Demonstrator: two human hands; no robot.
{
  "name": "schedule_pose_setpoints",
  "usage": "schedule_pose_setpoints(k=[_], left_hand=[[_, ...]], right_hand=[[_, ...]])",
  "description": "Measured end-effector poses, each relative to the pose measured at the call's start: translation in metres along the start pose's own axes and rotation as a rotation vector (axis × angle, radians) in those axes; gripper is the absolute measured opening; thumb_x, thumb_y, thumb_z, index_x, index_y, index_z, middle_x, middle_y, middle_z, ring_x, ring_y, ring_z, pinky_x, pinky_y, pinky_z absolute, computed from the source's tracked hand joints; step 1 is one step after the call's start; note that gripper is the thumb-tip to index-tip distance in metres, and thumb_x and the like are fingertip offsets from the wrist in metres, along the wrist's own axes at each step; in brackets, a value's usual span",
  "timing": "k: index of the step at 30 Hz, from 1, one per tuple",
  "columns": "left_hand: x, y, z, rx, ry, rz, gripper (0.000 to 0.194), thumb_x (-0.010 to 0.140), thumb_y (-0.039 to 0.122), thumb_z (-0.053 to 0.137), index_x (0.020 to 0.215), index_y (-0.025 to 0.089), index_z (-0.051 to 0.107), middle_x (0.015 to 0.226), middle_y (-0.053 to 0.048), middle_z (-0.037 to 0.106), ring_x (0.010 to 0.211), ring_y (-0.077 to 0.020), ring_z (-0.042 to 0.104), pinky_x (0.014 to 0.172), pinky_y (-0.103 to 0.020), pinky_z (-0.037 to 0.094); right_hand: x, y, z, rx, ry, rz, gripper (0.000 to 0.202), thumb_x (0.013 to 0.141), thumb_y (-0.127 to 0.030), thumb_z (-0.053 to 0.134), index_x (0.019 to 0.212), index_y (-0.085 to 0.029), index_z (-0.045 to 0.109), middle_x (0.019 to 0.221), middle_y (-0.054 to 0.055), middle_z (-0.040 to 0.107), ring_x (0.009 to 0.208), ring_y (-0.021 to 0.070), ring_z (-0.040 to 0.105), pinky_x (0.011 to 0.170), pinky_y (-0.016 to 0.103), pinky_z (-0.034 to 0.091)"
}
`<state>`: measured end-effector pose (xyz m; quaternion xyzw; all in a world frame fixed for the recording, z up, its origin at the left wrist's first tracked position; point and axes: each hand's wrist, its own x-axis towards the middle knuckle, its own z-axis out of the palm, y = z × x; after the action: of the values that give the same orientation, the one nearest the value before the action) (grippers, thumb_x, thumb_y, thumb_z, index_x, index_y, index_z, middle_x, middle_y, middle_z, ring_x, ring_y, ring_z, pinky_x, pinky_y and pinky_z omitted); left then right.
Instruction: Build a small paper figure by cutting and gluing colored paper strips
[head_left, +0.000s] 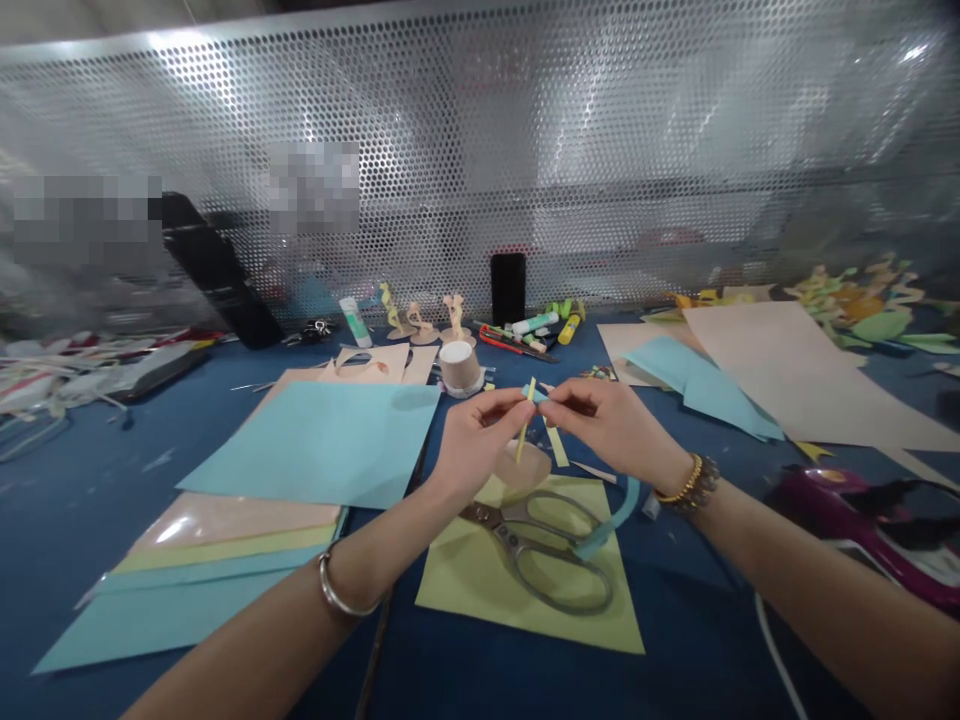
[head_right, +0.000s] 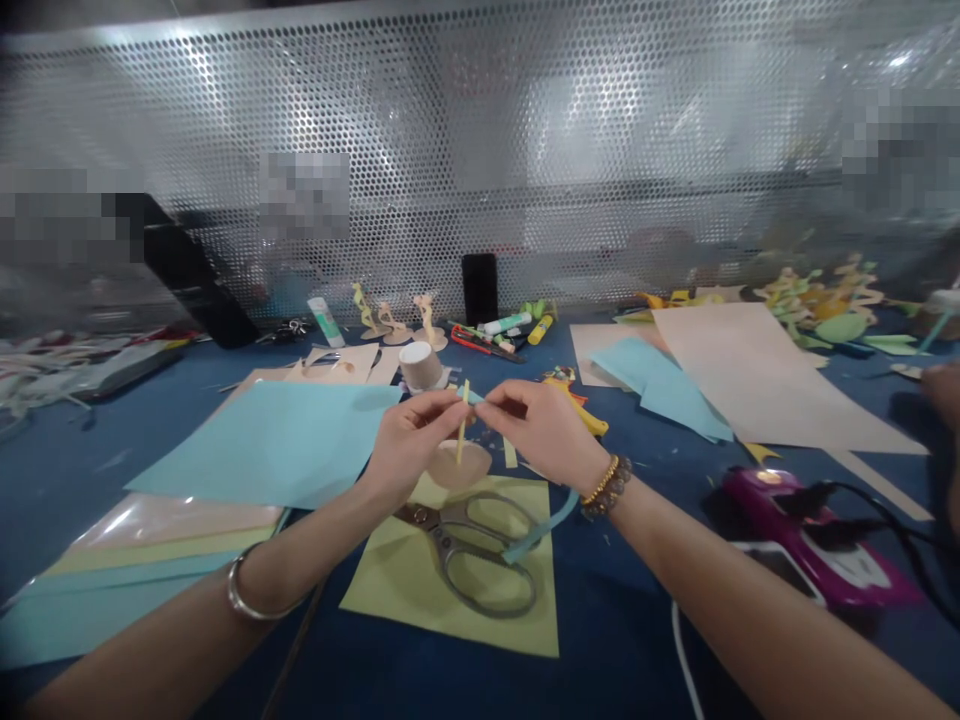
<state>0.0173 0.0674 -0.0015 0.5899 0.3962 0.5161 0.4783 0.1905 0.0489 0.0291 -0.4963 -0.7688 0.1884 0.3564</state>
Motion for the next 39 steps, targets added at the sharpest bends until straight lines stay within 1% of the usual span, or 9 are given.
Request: schedule_pose_setpoints(k=[5,8,15,25,28,33,35,37,39], left_hand=[[0.004,-0.006,-0.003,-0.002,0.018,-0.026,0.022,0.071,0.036,0.071,0.082,0.017,0.069,0.077,-0.004,0.071,0.073,-0.0171,0.064,0.071,-0.028,0.05],[0.01,-0.015,-0.007,0.001,0.013,-0.038,0.022,0.069,0.034,0.074,0.081,0.016,0.068,0.077,-0.004,0.071,0.074,-0.018,0.064,0.069,-0.028,0.05],[0.015,-0.019,-0.009,0.007,0.021,-0.028,0.026,0.069,0.041,0.073,0.078,0.016,0.073,0.075,-0.004,0.072,0.075,-0.0195,0.064,0.073,-0.031,0.05],[0.027,0.01,0.0,-0.126,0.062,0.073,0.018,0.073,0.035,0.071,0.08,0.018,0.07,0.082,-0.004,0.073,0.077,-0.0161,0.065,0.077,-0.029,0.051],[0.031,0.037,0.002,-0.202,0.069,0.152,0.011,0.076,0.031,0.068,0.079,0.021,0.065,0.088,-0.001,0.073,0.082,-0.0148,0.066,0.081,-0.029,0.052],[0.015,0.08,0.005,-0.319,0.016,0.275,0.005,0.08,0.023,0.065,0.081,0.021,0.06,0.081,-0.001,0.074,0.081,-0.0149,0.068,0.08,-0.029,0.054],[0.002,0.084,0.007,-0.339,-0.004,0.225,0.005,0.08,0.021,0.065,0.08,0.02,0.061,0.074,0.0,0.072,0.076,-0.0144,0.067,0.074,-0.027,0.055],[-0.012,0.08,0.009,-0.342,-0.025,0.086,0.005,0.08,0.021,0.067,0.079,0.02,0.062,0.071,0.001,0.071,0.072,-0.0133,0.066,0.072,-0.027,0.056],[-0.025,0.07,0.011,-0.32,-0.041,-0.081,0.007,0.079,0.024,0.069,0.081,0.019,0.065,0.072,0.0,0.07,0.072,-0.0134,0.066,0.07,-0.027,0.056]], right_hand=[[0.009,0.023,-0.042,-0.196,0.061,0.088,0.035,0.094,-0.042,0.038,0.107,-0.018,0.061,0.097,0.007,0.07,0.083,0.0179,0.065,0.073,0.029,0.05],[0.005,0.045,-0.058,-0.389,0.015,0.208,0.029,0.091,-0.036,0.047,0.105,-0.017,0.063,0.097,0.009,0.07,0.086,0.0212,0.065,0.076,0.034,0.049],[-0.007,0.07,-0.035,-0.676,-0.229,0.454,0.031,0.089,-0.037,0.058,0.111,-0.016,0.059,0.107,0.007,0.063,0.092,0.0196,0.062,0.08,0.041,0.051],[0.007,0.082,-0.035,-0.625,-0.288,0.521,0.026,0.091,-0.033,0.057,0.111,-0.016,0.059,0.11,0.007,0.062,0.092,0.0187,0.062,0.08,0.039,0.052],[0.006,0.086,-0.035,-0.579,-0.222,0.534,0.026,0.09,-0.034,0.057,0.11,-0.016,0.059,0.11,0.007,0.062,0.093,0.0191,0.062,0.081,0.04,0.052],[0.001,0.079,-0.049,-0.435,0.036,0.549,0.028,0.087,-0.032,0.061,0.109,-0.014,0.058,0.106,0.008,0.062,0.092,0.0201,0.061,0.081,0.04,0.049],[-0.002,0.065,-0.062,-0.326,0.148,0.524,0.029,0.08,-0.027,0.067,0.104,-0.012,0.059,0.097,0.008,0.063,0.085,0.0204,0.061,0.077,0.037,0.048],[-0.007,0.045,-0.076,-0.165,0.23,0.466,0.029,0.072,-0.022,0.07,0.098,-0.013,0.06,0.082,0.006,0.063,0.073,0.0185,0.06,0.068,0.03,0.045],[-0.014,0.021,-0.084,0.056,0.254,0.389,0.023,0.074,-0.027,0.067,0.093,-0.016,0.061,0.064,-0.002,0.057,0.054,0.013,0.053,0.053,0.025,0.04]])
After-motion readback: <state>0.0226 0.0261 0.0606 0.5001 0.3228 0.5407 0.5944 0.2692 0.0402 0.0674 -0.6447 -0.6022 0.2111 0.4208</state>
